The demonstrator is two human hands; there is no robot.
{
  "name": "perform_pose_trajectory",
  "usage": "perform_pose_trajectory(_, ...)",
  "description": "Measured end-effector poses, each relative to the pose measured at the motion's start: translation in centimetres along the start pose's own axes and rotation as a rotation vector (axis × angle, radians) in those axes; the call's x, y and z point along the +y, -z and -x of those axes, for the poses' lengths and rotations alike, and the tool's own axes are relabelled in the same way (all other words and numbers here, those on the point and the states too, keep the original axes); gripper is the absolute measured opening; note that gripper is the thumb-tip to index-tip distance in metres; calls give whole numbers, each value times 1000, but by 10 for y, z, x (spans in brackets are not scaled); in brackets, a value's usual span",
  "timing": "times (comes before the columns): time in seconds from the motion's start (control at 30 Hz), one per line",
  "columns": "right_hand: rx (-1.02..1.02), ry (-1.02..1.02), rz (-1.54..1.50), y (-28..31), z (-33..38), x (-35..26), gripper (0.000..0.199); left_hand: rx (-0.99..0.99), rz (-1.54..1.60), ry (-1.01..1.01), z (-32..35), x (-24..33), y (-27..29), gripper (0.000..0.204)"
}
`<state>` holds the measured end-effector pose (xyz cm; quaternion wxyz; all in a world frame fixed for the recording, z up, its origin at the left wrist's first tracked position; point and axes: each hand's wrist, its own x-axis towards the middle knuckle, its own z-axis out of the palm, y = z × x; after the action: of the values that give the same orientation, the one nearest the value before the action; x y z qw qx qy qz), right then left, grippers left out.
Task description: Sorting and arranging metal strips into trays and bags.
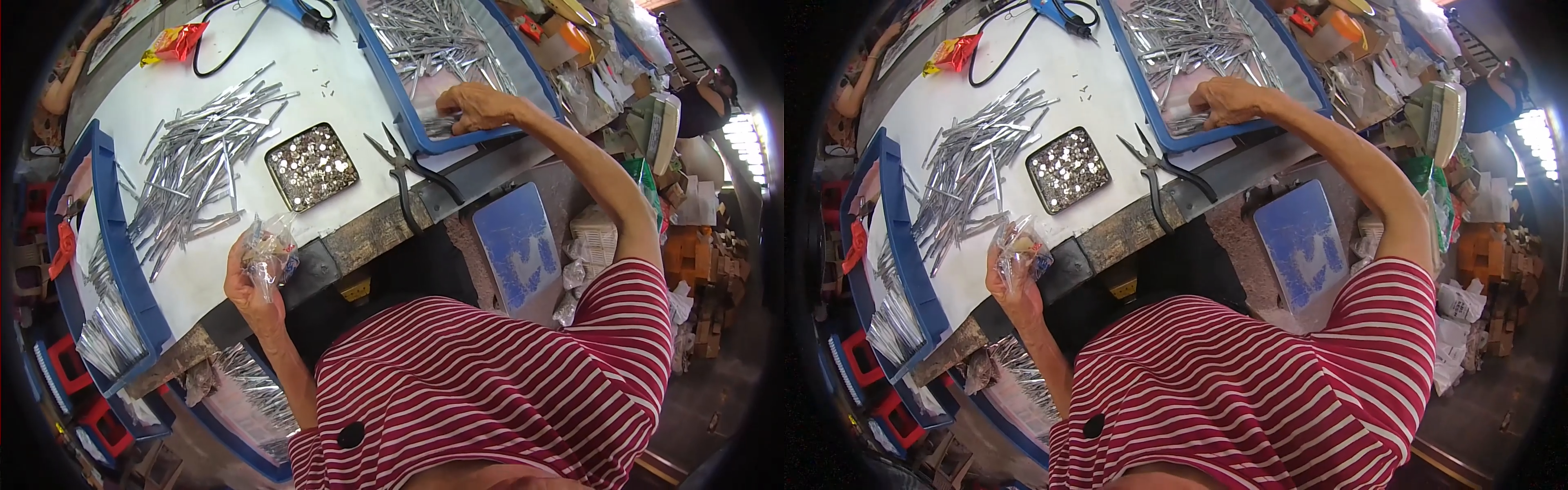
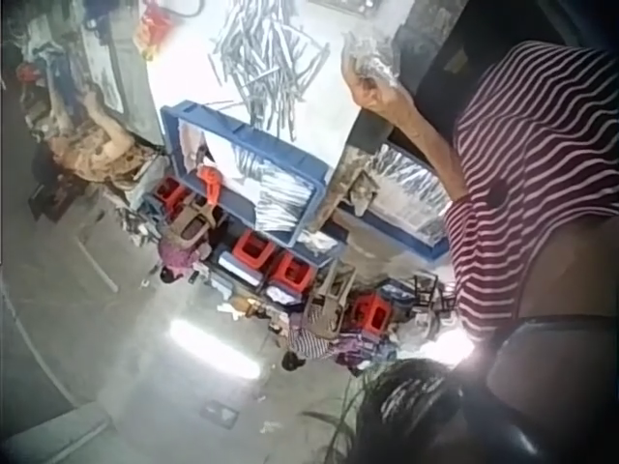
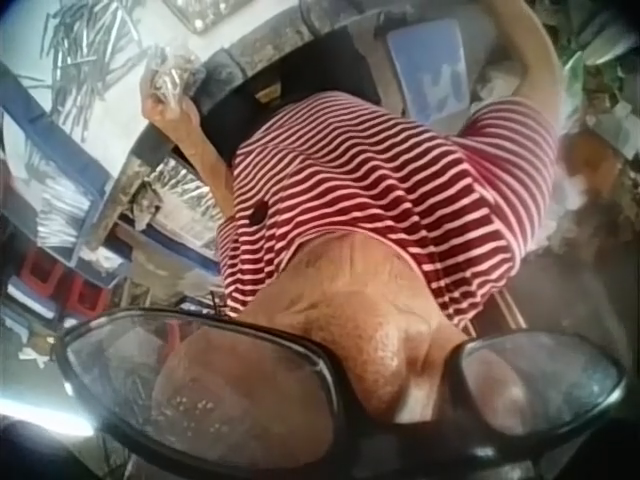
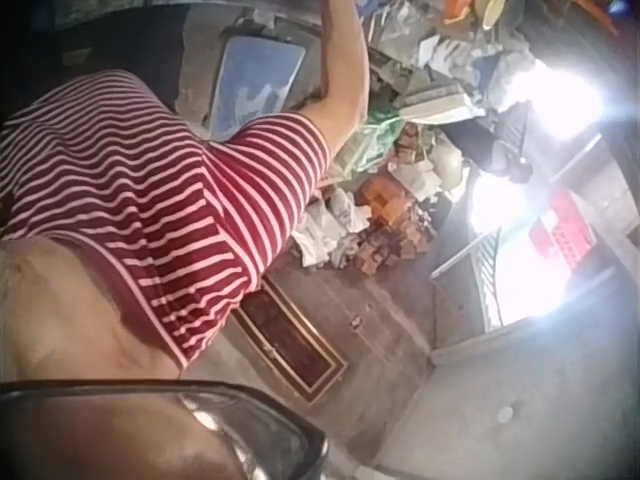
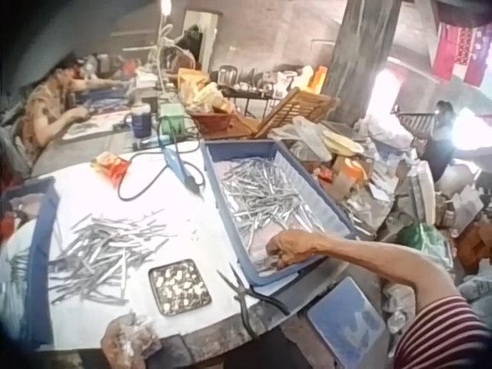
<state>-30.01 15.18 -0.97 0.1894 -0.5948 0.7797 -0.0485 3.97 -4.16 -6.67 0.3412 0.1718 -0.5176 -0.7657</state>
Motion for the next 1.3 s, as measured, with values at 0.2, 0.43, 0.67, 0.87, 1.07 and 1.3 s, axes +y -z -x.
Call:
perform_pose_trajectory(0.2, -317, -61, -153, 8, -6, 8, 24, 52, 30, 11, -1, 0, -4, 44)
perform_pose_trajectory(0.43, -353, -103, -99, 17, 0, 0, 26, 48, 25, 12, 0, -6, 2, 44)
perform_pose_trajectory(0.67, -479, -9, -225, 18, -3, 9, 29, 22, 33, 4, -1, -9, 6, 44)
perform_pose_trajectory(0.87, -494, -53, -282, 22, 2, 0, 31, 24, 51, 1, -1, -8, 5, 46)
perform_pose_trajectory(1.07, -517, -212, -424, 25, 7, -4, 30, 16, 49, 0, -1, -5, 4, 46)
perform_pose_trajectory(1.3, -462, -245, -594, 17, 9, -3, 28, 18, 34, 21, -1, -5, 3, 45)
